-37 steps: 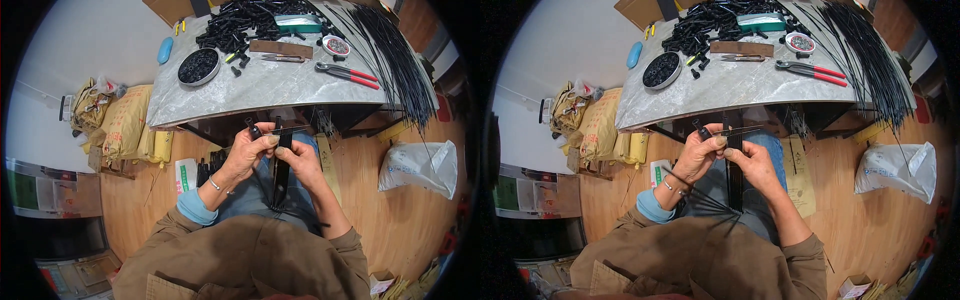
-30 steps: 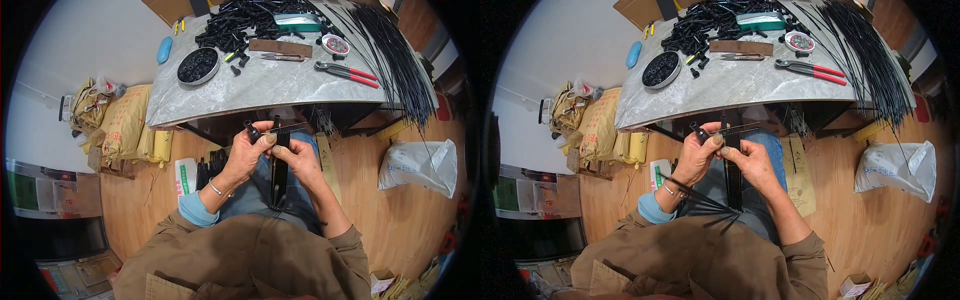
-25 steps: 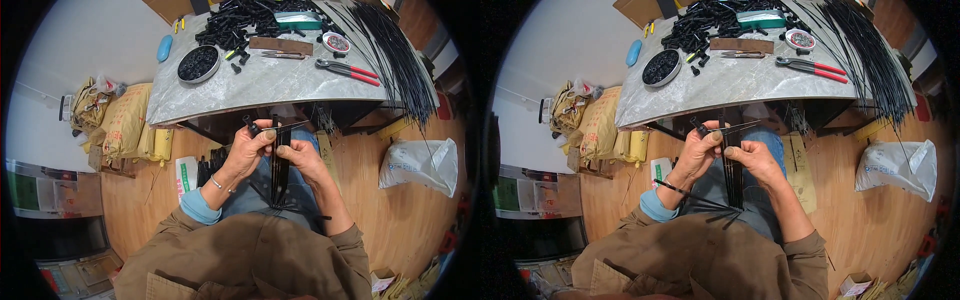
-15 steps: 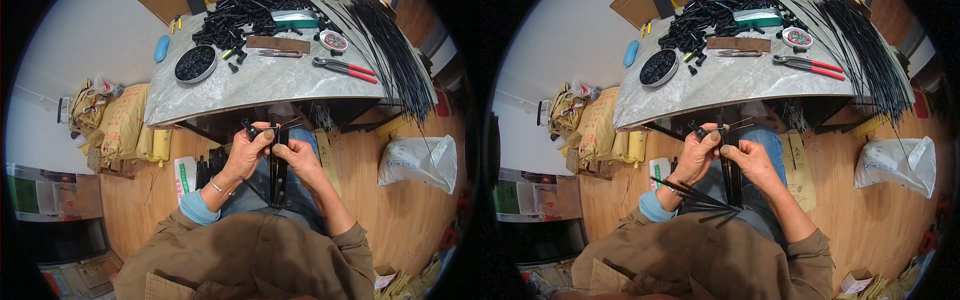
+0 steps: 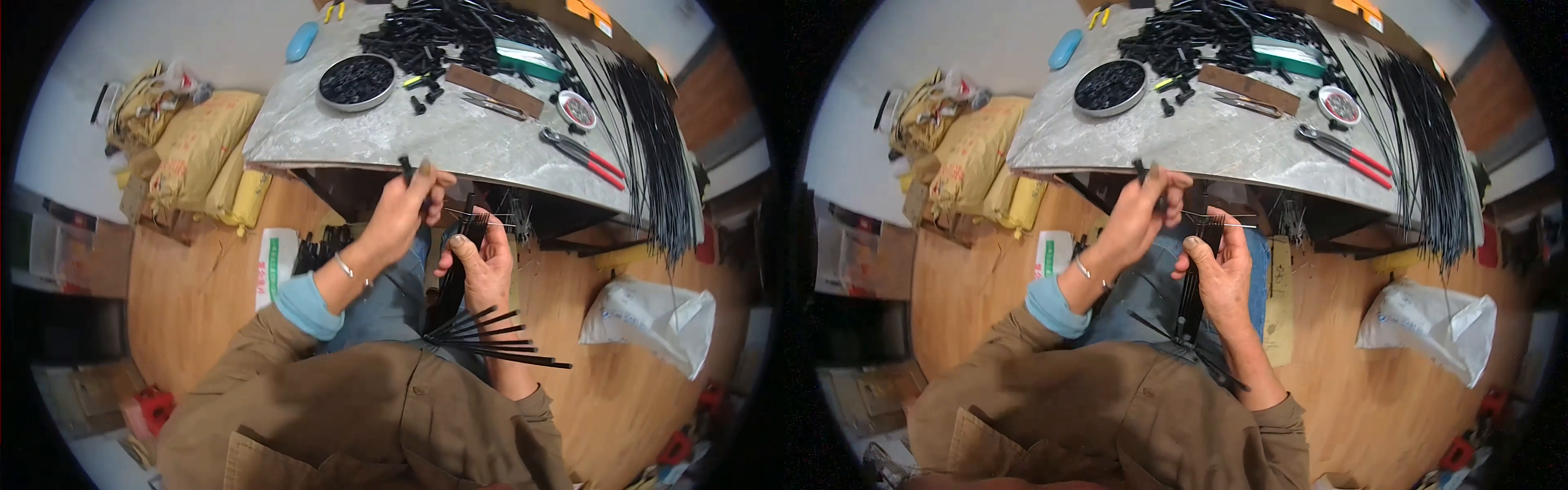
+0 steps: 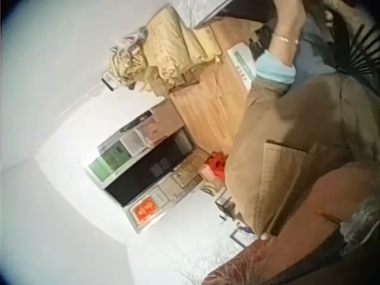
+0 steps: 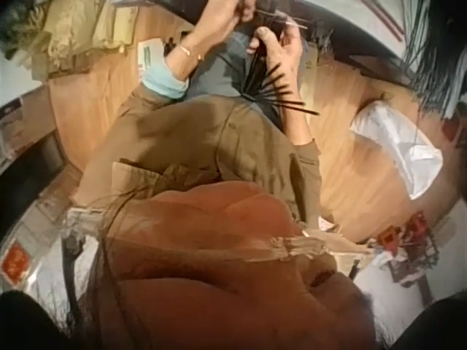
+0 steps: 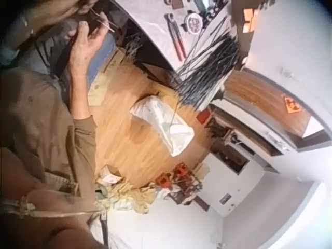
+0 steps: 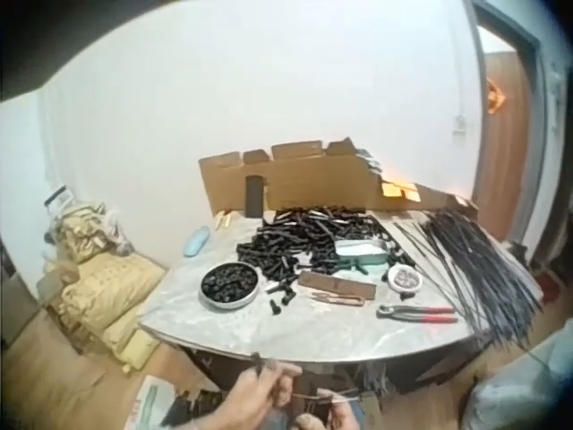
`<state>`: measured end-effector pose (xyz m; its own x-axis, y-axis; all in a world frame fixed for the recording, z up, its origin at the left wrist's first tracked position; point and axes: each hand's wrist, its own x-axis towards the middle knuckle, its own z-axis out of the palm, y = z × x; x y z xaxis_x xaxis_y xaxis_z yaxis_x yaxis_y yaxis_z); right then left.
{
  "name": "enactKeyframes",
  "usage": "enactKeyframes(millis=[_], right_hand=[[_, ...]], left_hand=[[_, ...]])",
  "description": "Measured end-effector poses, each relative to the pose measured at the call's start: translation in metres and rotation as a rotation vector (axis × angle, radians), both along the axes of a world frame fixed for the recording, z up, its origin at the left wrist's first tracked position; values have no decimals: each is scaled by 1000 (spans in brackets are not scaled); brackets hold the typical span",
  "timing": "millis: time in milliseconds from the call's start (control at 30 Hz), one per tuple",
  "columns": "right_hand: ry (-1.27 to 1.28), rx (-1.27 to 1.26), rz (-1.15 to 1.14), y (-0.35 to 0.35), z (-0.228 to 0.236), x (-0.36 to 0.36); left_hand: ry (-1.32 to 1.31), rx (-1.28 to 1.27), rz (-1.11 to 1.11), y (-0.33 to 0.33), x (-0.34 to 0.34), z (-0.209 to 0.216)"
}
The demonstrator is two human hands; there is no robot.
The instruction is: Assembling and bundling multiple black wires into a group using a jig and pliers.
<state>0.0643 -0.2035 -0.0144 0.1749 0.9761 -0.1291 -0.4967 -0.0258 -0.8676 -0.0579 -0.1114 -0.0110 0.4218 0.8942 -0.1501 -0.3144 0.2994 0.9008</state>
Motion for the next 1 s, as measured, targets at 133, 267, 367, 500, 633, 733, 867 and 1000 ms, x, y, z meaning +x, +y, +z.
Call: enactKeyframes(millis=[133,267,367,500,633,733,867,1000], right_hand=[[-65,-7,8,0,3,-4],[-76,12,-7,-2,0,-6],[-88,0,-1,-2,3,-5],[-71,1,-2,-1,5,-4],[-75,-15,26,-1,3,-3],[-79,-37,22,1,3,-3],[-50,-15,28,2,2,-4],[-38,-30,12,1,2,-3]], left_hand=[[-1,-23,-83,22,17,27],[189,-41,-538,19,19,41],[88,-73,-471,21,20,18],[-27,-40,-374,24,15,17],[28,31,-340,25,13,19],[50,70,-359,24,9,19],[-24,127,-357,22,9,10],[-60,187,-374,22,7,8]])
